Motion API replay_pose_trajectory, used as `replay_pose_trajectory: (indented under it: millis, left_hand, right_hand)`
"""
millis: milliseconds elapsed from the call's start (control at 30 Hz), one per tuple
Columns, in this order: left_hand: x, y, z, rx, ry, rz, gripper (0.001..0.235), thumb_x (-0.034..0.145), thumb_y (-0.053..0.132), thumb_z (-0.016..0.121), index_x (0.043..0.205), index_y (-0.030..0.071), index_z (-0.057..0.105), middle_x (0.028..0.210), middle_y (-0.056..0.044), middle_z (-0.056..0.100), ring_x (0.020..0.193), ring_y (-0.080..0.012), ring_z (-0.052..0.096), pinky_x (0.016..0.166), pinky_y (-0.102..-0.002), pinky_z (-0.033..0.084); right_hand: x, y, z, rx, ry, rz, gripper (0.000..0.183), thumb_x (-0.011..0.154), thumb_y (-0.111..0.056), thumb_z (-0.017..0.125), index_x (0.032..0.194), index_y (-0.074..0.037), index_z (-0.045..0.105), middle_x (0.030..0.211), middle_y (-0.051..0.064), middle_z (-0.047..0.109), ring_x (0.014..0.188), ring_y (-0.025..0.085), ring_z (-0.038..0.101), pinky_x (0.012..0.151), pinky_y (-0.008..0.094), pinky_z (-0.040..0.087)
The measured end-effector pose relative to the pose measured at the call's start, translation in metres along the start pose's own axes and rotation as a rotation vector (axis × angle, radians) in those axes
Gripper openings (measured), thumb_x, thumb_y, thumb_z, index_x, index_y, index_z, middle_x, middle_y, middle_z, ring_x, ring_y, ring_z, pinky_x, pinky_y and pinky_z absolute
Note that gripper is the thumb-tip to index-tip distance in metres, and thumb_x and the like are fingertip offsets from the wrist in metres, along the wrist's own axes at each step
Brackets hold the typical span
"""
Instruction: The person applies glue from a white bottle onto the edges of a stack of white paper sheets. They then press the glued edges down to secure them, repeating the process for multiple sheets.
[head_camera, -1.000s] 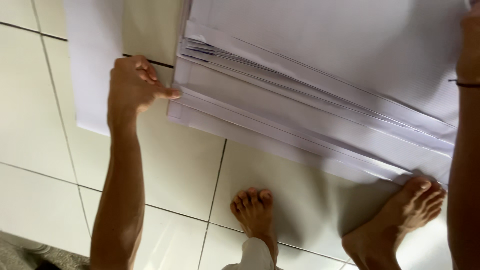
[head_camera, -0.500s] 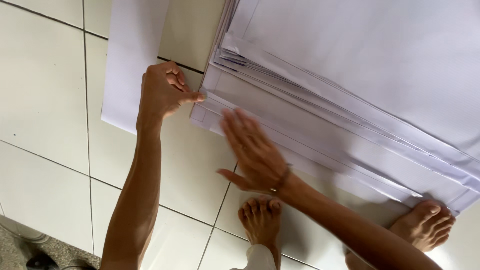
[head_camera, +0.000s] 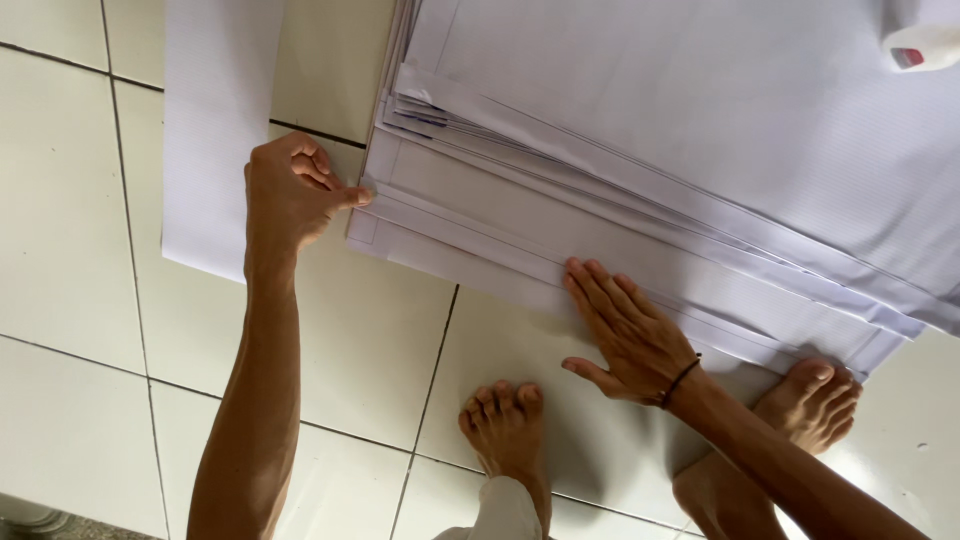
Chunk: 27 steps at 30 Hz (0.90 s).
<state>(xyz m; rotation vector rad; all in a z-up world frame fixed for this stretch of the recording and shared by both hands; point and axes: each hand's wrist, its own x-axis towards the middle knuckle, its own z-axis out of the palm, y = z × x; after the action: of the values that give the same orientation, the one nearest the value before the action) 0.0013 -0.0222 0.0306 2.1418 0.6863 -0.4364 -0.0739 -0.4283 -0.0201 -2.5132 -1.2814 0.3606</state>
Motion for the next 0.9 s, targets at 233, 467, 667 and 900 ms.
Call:
replay_pose_trajectory:
  millis: [233,467,667,900]
  left_hand:
    - [-0.067,0.001,0.105,0.290,0.149,0.878,0.036,0.085,0.007,0.081,0.115,0.015,0.064,0.125,-0.007,0.059,0.123,-0.0320,0.054,0.110,-0.044,0.035]
    - [-0.075,-0.029,0.125,0.571,-0.088,0.929,0.049,0.103,0.034,0.054,0.152,0.036,0.052,0.163,0.011,0.044,0.153,-0.0139,0.032,0.127,-0.037,0.009]
    - [-0.058,-0.060,0.073,0.567,-0.064,0.826,0.049,0.107,0.030,0.047,0.155,0.030,0.051,0.165,0.007,0.042,0.153,-0.0200,0.032,0.128,-0.037,0.014]
    - [-0.060,-0.062,0.059,0.631,-0.032,0.835,0.052,0.107,0.021,0.052,0.158,0.021,0.045,0.165,0.000,0.041,0.156,-0.0239,0.032,0.126,-0.042,0.021]
  right_hand:
    - [-0.008,0.004,-0.001,-0.021,0.031,0.021,0.097,0.095,-0.076,0.028,0.161,-0.005,0.028,0.171,0.012,0.025,0.159,0.024,0.020,0.130,0.038,0.008]
    - [-0.024,0.021,-0.014,0.048,0.002,-0.085,0.088,0.101,-0.067,0.026,0.160,-0.002,0.031,0.169,0.015,0.030,0.158,0.026,0.024,0.130,0.038,0.012]
    - [-0.145,0.064,-0.019,-0.056,-0.111,0.038,0.091,0.095,-0.065,0.037,0.162,-0.006,0.024,0.171,0.013,0.024,0.158,0.027,0.022,0.129,0.042,0.016]
    - [-0.218,0.083,-0.023,-0.133,0.028,-0.030,0.089,0.091,-0.052,0.038,0.153,0.012,0.036,0.168,0.028,0.031,0.157,0.037,0.029,0.129,0.054,0.022]
